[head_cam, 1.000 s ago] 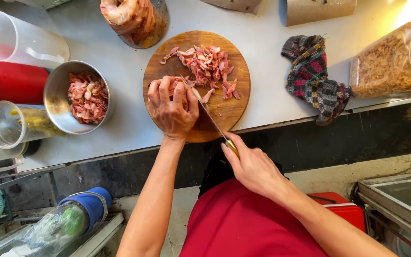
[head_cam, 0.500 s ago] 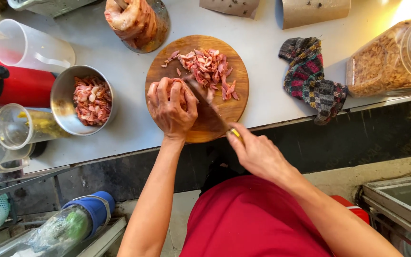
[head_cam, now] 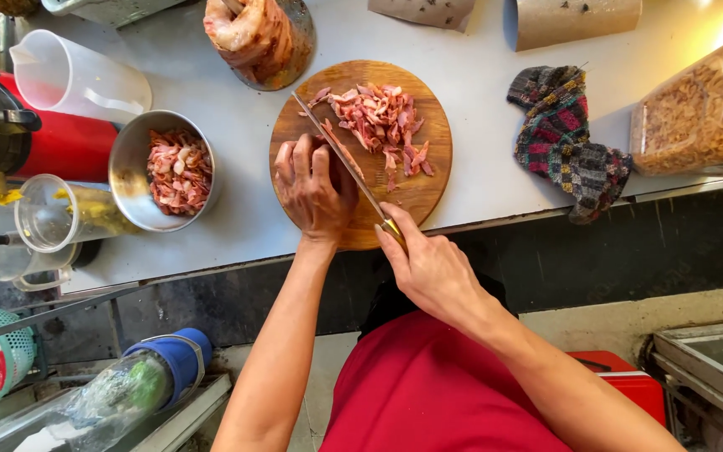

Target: Cutting slices of cooked meat on a wooden cutting board using a cleaver.

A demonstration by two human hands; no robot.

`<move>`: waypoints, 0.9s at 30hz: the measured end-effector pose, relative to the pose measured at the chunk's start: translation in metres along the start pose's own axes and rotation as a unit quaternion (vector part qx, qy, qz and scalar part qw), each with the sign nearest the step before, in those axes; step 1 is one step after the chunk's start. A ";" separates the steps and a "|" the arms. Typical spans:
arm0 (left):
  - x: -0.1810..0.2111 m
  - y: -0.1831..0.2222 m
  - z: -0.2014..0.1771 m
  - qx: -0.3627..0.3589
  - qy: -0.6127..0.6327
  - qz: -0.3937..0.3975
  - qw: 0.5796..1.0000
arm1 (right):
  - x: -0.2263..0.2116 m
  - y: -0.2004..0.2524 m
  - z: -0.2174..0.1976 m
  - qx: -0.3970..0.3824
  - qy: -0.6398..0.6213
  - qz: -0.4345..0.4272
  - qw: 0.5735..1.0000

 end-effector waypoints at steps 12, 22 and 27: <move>0.001 0.005 0.001 -0.010 -0.002 0.018 1.000 | -0.013 -0.019 0.003 0.021 -0.062 -0.084 0.994; 0.003 0.006 0.002 -0.016 -0.002 0.021 1.000 | -0.011 -0.035 0.008 0.014 -0.041 -0.088 0.995; 0.002 0.001 0.000 -0.004 0.000 0.013 1.000 | 0.028 0.019 0.008 -0.077 -0.050 0.037 0.995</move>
Point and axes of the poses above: each hand's wrist, its own y-axis away from the middle knuckle, its own z-axis out of the palm, x = y × z, the point moved 9 cm from there along -y, towards the middle knuckle, and after that the axes turned 11 degrees about z, right-handed, at the moved point
